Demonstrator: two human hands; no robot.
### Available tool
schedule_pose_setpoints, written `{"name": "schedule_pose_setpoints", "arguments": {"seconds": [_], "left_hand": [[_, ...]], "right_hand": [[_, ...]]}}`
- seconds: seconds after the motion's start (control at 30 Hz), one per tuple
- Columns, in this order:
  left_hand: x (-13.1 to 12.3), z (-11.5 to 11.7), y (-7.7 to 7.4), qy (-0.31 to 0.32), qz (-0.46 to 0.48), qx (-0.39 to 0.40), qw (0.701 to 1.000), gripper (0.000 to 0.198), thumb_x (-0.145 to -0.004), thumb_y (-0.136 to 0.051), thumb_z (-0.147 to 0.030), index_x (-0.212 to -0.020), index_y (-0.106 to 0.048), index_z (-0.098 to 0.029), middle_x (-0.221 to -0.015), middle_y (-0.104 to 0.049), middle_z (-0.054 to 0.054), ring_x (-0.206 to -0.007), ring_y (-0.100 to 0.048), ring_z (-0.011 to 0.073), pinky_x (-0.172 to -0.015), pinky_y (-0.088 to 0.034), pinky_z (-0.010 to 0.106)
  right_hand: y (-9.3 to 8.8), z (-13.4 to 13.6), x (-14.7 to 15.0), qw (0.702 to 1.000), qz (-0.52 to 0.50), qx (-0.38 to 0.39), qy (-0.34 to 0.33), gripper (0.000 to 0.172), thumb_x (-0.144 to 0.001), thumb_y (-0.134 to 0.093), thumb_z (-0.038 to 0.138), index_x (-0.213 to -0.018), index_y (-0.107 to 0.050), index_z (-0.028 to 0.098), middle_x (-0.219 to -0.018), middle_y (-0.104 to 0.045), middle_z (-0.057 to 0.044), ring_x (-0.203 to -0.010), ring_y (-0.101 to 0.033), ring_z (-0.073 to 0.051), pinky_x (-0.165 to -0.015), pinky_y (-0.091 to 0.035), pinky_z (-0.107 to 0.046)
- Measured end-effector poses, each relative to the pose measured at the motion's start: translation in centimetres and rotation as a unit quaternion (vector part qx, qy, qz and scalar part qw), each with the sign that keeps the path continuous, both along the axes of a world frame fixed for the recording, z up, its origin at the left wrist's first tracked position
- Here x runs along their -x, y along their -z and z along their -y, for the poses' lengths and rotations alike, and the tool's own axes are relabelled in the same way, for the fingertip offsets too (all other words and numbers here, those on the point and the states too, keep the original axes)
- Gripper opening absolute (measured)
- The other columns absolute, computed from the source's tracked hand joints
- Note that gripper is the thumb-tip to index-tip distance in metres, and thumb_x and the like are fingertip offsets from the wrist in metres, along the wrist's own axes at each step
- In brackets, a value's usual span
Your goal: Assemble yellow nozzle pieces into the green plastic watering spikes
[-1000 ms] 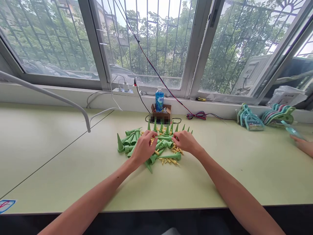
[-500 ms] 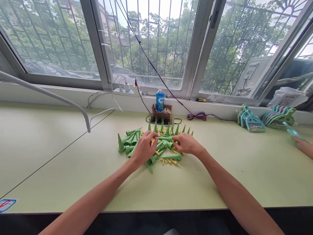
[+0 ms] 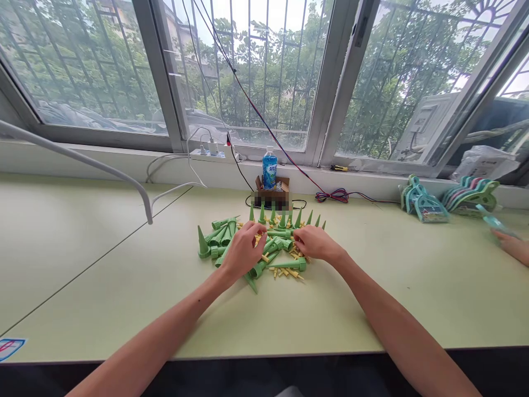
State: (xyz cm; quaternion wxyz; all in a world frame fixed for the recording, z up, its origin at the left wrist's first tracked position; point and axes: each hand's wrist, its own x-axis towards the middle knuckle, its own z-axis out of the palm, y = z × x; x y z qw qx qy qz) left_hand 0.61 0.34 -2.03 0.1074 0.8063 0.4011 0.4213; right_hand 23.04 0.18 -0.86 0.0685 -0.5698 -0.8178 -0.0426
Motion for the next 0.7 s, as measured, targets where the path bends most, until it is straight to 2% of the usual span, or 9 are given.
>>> {"name": "schedule_pose_setpoints", "arguments": {"seconds": [0.13,0.3,0.5,0.7], "left_hand": [[0.1,0.0,-0.1,-0.003,-0.019,-0.013,1.0,0.014,-0.09,-0.046,-0.024,-0.086,-0.059,-0.019,-0.085,-0.062,0.003,-0.059,-0.05,0.0116,-0.062,-0.042,0.026],[0.3,-0.1,0.0,-0.022,-0.096,-0.01,0.995,0.012,-0.087,-0.05,-0.026,-0.082,-0.06,-0.02,-0.072,-0.063,0.001,-0.063,-0.055,0.0153,-0.062,-0.04,0.027],[0.3,-0.2,0.4,-0.041,-0.165,0.0,0.985,0.013,-0.084,-0.055,-0.03,-0.085,-0.064,-0.021,-0.071,-0.065,0.003,-0.071,-0.06,0.0202,-0.065,-0.042,0.029],[0.4,-0.3,0.5,-0.04,-0.191,0.021,0.98,0.016,-0.085,-0.053,-0.032,-0.088,-0.064,-0.021,-0.072,-0.066,0.004,-0.072,-0.06,0.0214,-0.063,-0.041,0.029]], "right_hand": [[-0.1,0.1,0.3,1.0,0.0,-0.021,0.007,0.016,-0.087,-0.05,0.02,-0.072,-0.058,0.018,-0.073,-0.064,-0.006,-0.065,-0.056,-0.016,-0.053,-0.025,-0.026],[-0.3,0.4,0.8,0.998,-0.031,-0.055,0.011,0.015,-0.091,-0.047,0.022,-0.079,-0.055,0.018,-0.072,-0.063,-0.005,-0.062,-0.055,-0.015,-0.054,-0.025,-0.026],[-0.2,0.9,1.5,0.993,-0.099,-0.066,-0.027,0.012,-0.091,-0.046,0.02,-0.08,-0.051,0.018,-0.072,-0.061,-0.003,-0.06,-0.051,-0.012,-0.056,-0.027,-0.024],[-0.4,1.1,1.7,0.984,-0.158,-0.068,-0.054,0.014,-0.089,-0.046,0.016,-0.075,-0.046,0.019,-0.066,-0.055,0.0,-0.055,-0.043,-0.01,-0.054,-0.026,-0.022]]}}
